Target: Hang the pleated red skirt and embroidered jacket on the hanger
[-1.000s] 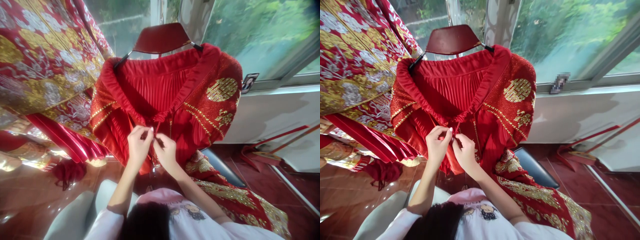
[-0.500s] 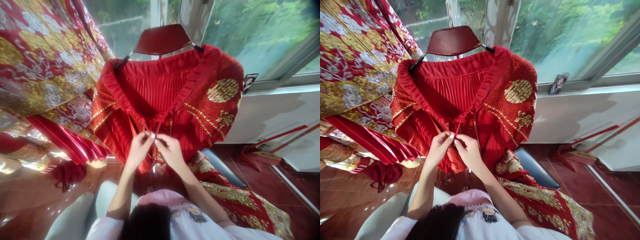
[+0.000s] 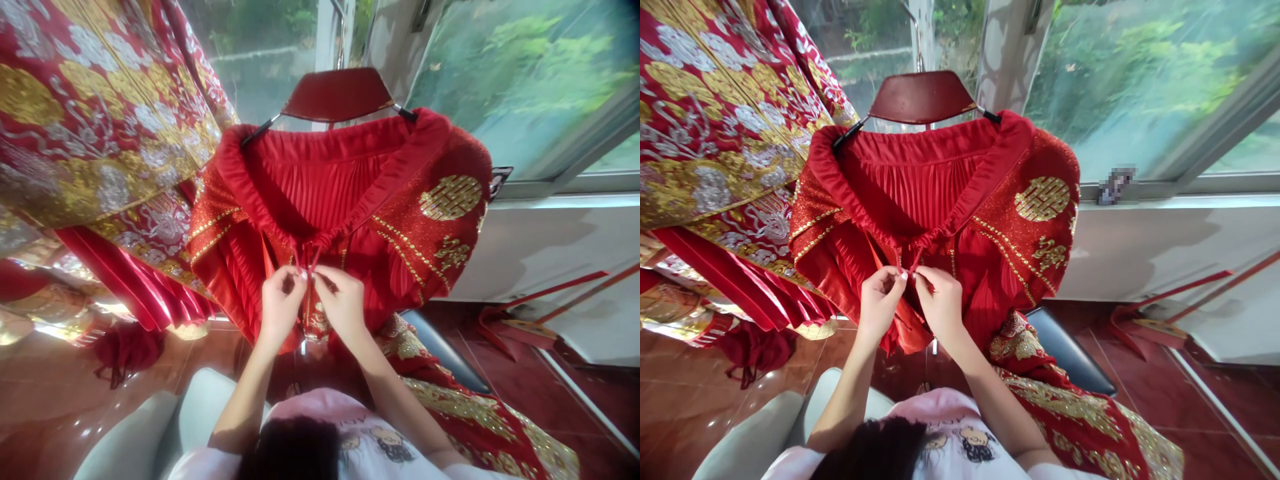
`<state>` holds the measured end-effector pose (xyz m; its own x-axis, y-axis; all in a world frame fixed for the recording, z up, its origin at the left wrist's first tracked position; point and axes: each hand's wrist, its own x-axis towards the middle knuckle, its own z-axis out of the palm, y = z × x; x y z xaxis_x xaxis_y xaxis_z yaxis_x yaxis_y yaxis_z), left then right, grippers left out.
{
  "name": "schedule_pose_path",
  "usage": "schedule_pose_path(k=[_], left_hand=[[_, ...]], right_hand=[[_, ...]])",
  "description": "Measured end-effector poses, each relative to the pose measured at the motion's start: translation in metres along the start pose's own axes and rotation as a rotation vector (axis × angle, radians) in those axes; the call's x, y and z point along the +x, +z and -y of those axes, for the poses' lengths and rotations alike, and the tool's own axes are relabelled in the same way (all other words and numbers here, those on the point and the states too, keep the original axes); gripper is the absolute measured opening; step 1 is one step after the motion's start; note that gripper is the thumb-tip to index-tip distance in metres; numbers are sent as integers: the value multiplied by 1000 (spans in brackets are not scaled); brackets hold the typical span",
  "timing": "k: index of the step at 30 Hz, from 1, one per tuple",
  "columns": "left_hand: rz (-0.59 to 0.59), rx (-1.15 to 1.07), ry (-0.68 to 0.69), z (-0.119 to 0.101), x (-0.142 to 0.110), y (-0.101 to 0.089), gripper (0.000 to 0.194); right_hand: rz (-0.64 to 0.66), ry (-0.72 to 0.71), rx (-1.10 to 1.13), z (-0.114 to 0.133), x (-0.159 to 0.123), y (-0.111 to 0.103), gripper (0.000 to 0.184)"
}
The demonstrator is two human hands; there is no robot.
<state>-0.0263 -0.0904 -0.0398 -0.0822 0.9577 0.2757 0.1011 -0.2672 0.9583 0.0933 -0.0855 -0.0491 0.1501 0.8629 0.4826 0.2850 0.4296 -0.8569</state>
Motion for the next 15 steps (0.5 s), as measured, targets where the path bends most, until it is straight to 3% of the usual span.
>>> schedule_pose_path(k=[3,7,10,15], left_hand=[[-9,-38,-6,2,-2,2,12],[-71,-78,-41,6,-5,6,12],[-66,-106,-55,8,-5,8,16],[27,-138,-50,12,-5,8,17]], right_hand=[[11,245,342,6,1,10,20],[-140,443,654,10,-2,20,43],[-199,410,714,10,-9,21,57],[-149,281,571,10,-17,16,48]])
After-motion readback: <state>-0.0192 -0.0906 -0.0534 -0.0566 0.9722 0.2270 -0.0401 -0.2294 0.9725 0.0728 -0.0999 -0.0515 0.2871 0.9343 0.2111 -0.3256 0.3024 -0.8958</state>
